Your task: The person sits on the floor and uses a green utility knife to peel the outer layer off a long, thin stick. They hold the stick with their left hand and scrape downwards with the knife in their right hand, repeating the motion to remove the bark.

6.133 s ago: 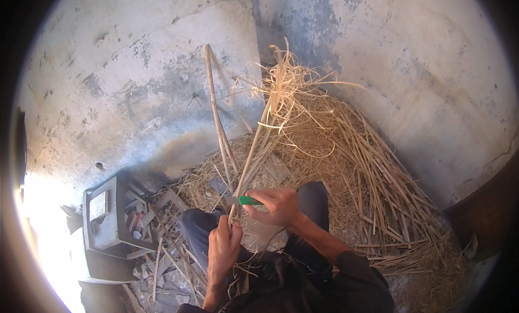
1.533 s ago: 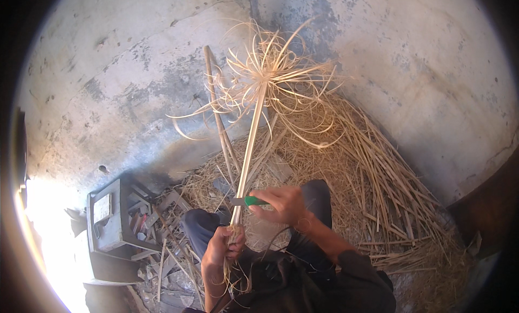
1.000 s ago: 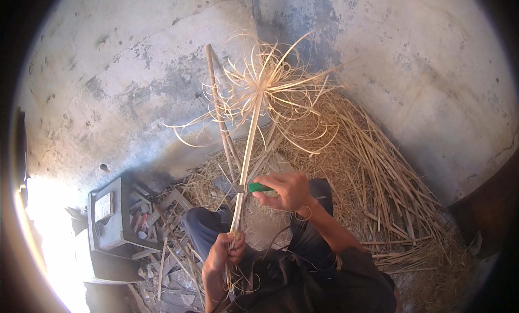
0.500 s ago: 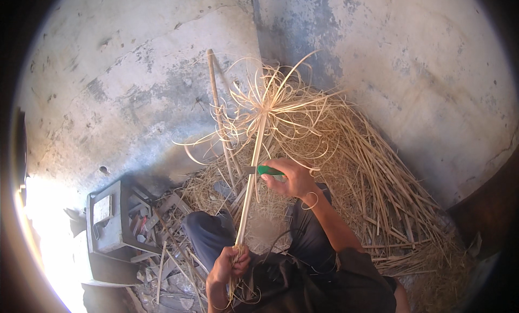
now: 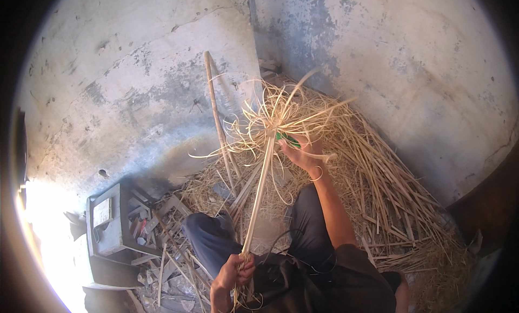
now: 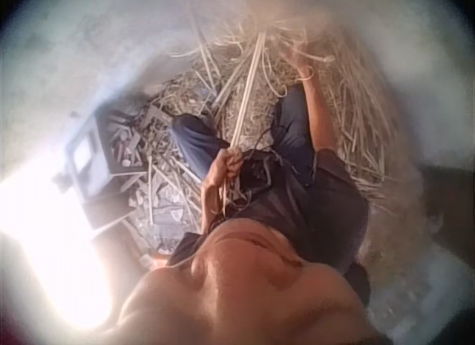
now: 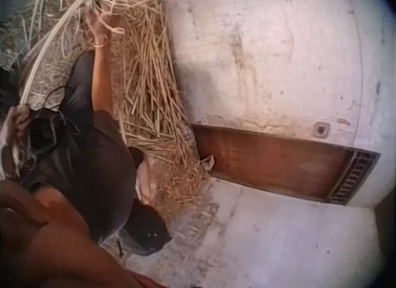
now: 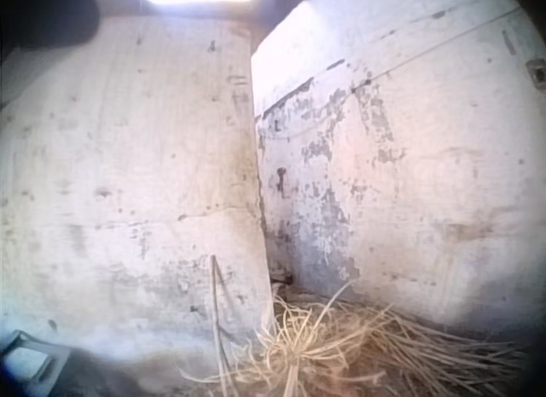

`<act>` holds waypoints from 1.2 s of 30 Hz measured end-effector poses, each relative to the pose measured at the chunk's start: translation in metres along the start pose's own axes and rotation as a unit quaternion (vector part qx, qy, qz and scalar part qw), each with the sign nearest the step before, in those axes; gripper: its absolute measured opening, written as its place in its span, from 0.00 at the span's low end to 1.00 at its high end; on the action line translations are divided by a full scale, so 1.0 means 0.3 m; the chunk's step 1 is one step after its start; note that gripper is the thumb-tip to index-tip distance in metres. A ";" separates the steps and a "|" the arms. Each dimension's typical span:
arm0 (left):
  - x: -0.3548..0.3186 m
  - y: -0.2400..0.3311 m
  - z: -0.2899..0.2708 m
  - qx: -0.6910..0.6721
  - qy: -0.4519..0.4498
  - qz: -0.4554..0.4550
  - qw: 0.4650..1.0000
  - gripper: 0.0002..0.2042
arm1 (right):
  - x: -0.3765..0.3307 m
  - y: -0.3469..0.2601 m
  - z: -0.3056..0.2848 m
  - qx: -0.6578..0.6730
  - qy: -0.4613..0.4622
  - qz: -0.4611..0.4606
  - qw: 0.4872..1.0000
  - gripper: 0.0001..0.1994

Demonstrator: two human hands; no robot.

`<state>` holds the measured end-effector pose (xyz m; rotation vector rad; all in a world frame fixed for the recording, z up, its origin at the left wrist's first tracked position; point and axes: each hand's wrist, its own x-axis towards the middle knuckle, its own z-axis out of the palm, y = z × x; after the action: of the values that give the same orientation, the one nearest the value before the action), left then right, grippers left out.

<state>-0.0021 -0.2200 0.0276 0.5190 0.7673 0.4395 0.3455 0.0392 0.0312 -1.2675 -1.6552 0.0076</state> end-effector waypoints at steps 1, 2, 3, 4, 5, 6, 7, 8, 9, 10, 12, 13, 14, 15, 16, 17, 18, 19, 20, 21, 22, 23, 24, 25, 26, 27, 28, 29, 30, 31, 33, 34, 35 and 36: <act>-0.001 0.004 0.003 0.005 0.000 0.003 1.000 0.13 | -0.002 -0.020 -0.002 0.042 0.011 0.005 0.999 0.25; 0.000 0.004 -0.001 0.012 0.006 0.003 1.000 0.13 | -0.007 -0.043 0.005 0.084 0.023 0.011 0.996 0.25; 0.002 0.002 -0.008 0.020 0.009 0.001 1.000 0.13 | -0.015 -0.061 0.000 0.123 0.035 0.017 0.992 0.25; 0.005 -0.001 -0.016 0.028 0.012 -0.002 1.000 0.12 | -0.029 -0.032 0.007 0.156 -0.007 0.064 0.986 0.25; 0.016 -0.005 -0.030 0.034 0.017 -0.001 0.999 0.12 | -0.031 -0.016 -0.011 0.153 -0.035 0.069 0.985 0.26; 0.026 -0.012 -0.049 0.039 0.024 0.000 0.999 0.12 | -0.021 -0.025 -0.030 0.153 -0.065 0.075 0.983 0.26; 0.027 -0.007 -0.053 0.045 0.033 0.002 0.998 0.12 | -0.004 -0.048 -0.048 0.154 -0.094 0.080 0.980 0.27; 0.019 -0.004 -0.051 0.061 0.046 0.017 0.997 0.13 | 0.011 -0.074 -0.069 0.206 -0.168 0.163 0.950 0.28; 0.008 0.011 -0.027 0.077 0.055 0.031 0.995 0.13 | 0.015 -0.095 -0.088 0.271 -0.193 0.184 0.925 0.28; 0.003 0.019 -0.014 0.093 0.065 0.046 0.992 0.14 | 0.017 -0.113 -0.099 0.334 -0.216 0.204 0.895 0.28; 0.002 0.022 -0.024 0.108 0.081 0.099 0.986 0.16 | 0.011 -0.104 -0.100 0.423 -0.254 0.248 0.834 0.30; -0.003 0.027 -0.027 0.115 0.088 0.125 0.982 0.17 | 0.003 -0.089 -0.107 0.454 -0.258 0.234 0.820 0.29; -0.011 0.037 -0.030 0.139 0.105 0.133 0.976 0.21 | -0.004 -0.075 -0.112 0.484 -0.262 0.220 0.805 0.29; -0.015 0.048 -0.029 0.149 0.106 0.136 0.974 0.21 | -0.007 -0.073 -0.113 0.515 -0.266 0.205 0.789 0.30; -0.014 0.062 -0.028 0.160 0.105 0.140 0.971 0.22 | -0.042 -0.062 -0.084 0.567 -0.222 0.204 0.767 0.28; -0.011 0.075 -0.026 0.172 0.104 0.143 0.969 0.22 | -0.078 -0.048 -0.071 0.532 -0.217 0.192 0.796 0.25; -0.001 0.081 -0.026 0.186 0.121 0.164 0.961 0.22 | -0.099 -0.063 -0.051 0.497 -0.215 0.180 0.821 0.22; 0.015 0.084 -0.027 0.200 0.138 0.184 0.952 0.22 | -0.112 -0.100 -0.034 0.461 -0.212 0.167 0.845 0.20; 0.026 0.091 -0.028 0.213 0.155 0.204 0.943 0.22 | -0.140 -0.146 -0.024 0.425 -0.203 0.150 0.869 0.20; 0.032 0.106 -0.027 0.202 0.159 0.206 0.944 0.21 | -0.161 -0.206 -0.023 0.386 -0.192 0.134 0.892 0.21; 0.039 0.125 -0.024 0.190 0.161 0.207 0.946 0.21 | -0.199 -0.249 -0.018 0.377 -0.185 0.128 0.899 0.22; 0.044 0.140 -0.026 0.178 0.164 0.209 0.947 0.21 | -0.234 -0.279 -0.005 0.368 -0.178 0.121 0.905 0.22; 0.055 0.151 -0.047 0.142 0.144 0.183 0.962 0.21 | -0.264 -0.298 0.012 0.374 -0.184 0.109 0.902 0.22; 0.061 0.167 -0.039 0.131 0.132 0.175 0.967 0.20 | -0.295 -0.306 0.030 0.380 -0.190 0.101 0.899 0.21; 0.066 0.186 -0.026 0.119 0.121 0.167 0.971 0.20 | -0.323 -0.311 0.032 0.386 -0.204 0.108 0.893 0.21; 0.064 0.196 -0.022 0.108 0.112 0.163 0.974 0.20 | -0.346 -0.323 0.042 0.393 -0.221 0.111 0.886 0.20; 0.068 0.193 -0.026 0.098 0.107 0.153 0.978 0.21 | -0.367 -0.333 0.045 0.399 -0.245 0.128 0.874 0.19; 0.077 0.188 -0.032 0.103 0.097 0.154 0.978 0.22 | -0.376 -0.337 0.047 0.404 -0.270 0.146 0.862 0.18; 0.086 0.183 -0.039 0.108 0.088 0.152 0.978 0.23 | -0.373 -0.344 0.048 0.427 -0.262 0.158 0.851 0.17; 0.091 0.180 -0.042 0.114 0.079 0.151 0.979 0.24 | -0.365 -0.351 0.047 0.449 -0.254 0.171 0.840 0.17; 0.098 0.183 -0.041 0.141 0.054 0.156 0.976 0.25 | -0.340 -0.370 0.044 0.468 -0.218 0.175 0.839 0.17; 0.102 0.183 -0.040 0.154 0.042 0.160 0.974 0.26 | -0.310 -0.395 0.044 0.466 -0.190 0.165 0.848 0.17; 0.108 0.176 -0.051 0.152 0.019 0.164 0.975 0.24 | -0.292 -0.406 0.043 0.464 -0.163 0.155 0.857 0.17; 0.112 0.176 -0.061 0.151 -0.004 0.169 0.974 0.23 | -0.285 -0.402 0.042 0.448 -0.154 0.161 0.866 0.16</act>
<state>-0.0038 -0.1547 0.0295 0.9439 0.7446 0.6389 0.2453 -0.0701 0.0307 -0.7969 -1.3769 1.1096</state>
